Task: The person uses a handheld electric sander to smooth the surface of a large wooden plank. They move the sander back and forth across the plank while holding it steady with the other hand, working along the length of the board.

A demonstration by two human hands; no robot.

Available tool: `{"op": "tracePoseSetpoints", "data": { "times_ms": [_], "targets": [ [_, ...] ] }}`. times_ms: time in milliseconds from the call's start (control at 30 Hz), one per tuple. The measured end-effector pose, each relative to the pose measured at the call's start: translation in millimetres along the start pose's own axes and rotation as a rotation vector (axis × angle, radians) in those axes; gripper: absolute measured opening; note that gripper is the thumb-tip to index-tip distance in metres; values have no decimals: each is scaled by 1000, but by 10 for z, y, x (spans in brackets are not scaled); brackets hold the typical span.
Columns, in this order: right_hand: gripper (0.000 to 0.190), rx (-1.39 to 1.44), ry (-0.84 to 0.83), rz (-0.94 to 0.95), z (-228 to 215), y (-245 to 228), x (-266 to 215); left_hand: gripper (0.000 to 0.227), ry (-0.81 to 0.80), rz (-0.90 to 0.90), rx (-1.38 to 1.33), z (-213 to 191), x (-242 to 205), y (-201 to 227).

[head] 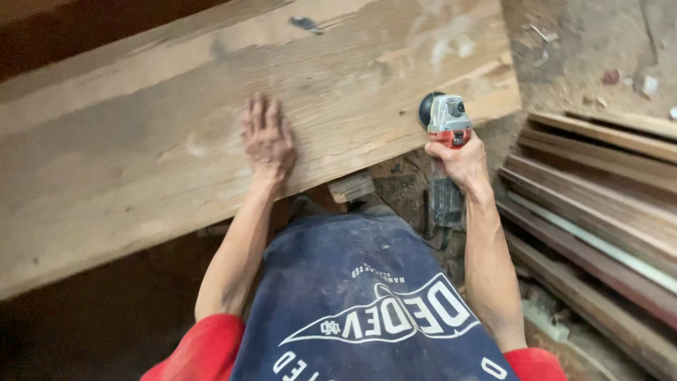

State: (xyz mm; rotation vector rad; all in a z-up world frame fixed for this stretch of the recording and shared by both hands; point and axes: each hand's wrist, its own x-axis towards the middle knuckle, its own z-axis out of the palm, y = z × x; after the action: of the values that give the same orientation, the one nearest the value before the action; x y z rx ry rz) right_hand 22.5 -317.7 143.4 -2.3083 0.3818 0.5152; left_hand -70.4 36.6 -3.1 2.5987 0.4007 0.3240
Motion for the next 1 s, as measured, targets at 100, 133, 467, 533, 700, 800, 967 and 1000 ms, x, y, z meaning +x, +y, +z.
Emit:
{"op": "tracePoseSetpoints", "data": {
  "times_ms": [100, 133, 467, 533, 700, 800, 967, 1000],
  "targets": [
    [38, -83, -120, -98, 510, -430, -130, 49, 74, -68, -84, 41, -143, -123],
    [40, -80, -168, -146, 664, -573, -162, 53, 103, -91, -91, 48, -195, -167],
    [50, -265, -453, -417, 2236, -1618, -489, 55, 223, -436, 113, -421, -874, -1143],
    [59, -296, -404, -486, 2391, -1683, -493, 54, 210, -421, 118, -482, -912, -1215],
    [54, -235, -324, -376, 2185, -1522, -274, 54, 188, -463, 121, -537, -864, -1162],
    [44, -64, -284, -228, 1739, -1374, -74, 56, 149, -480, 137, -577, -836, -1110],
    [30, 55, -179, -157, 1335, -1239, 90, 56, 153, -452, 176, -588, -769, -1078],
    [30, 26, -158, -146, 1389, -1218, 85, 56, 148, -440, 198, -596, -783, -1079]
  ]
}}
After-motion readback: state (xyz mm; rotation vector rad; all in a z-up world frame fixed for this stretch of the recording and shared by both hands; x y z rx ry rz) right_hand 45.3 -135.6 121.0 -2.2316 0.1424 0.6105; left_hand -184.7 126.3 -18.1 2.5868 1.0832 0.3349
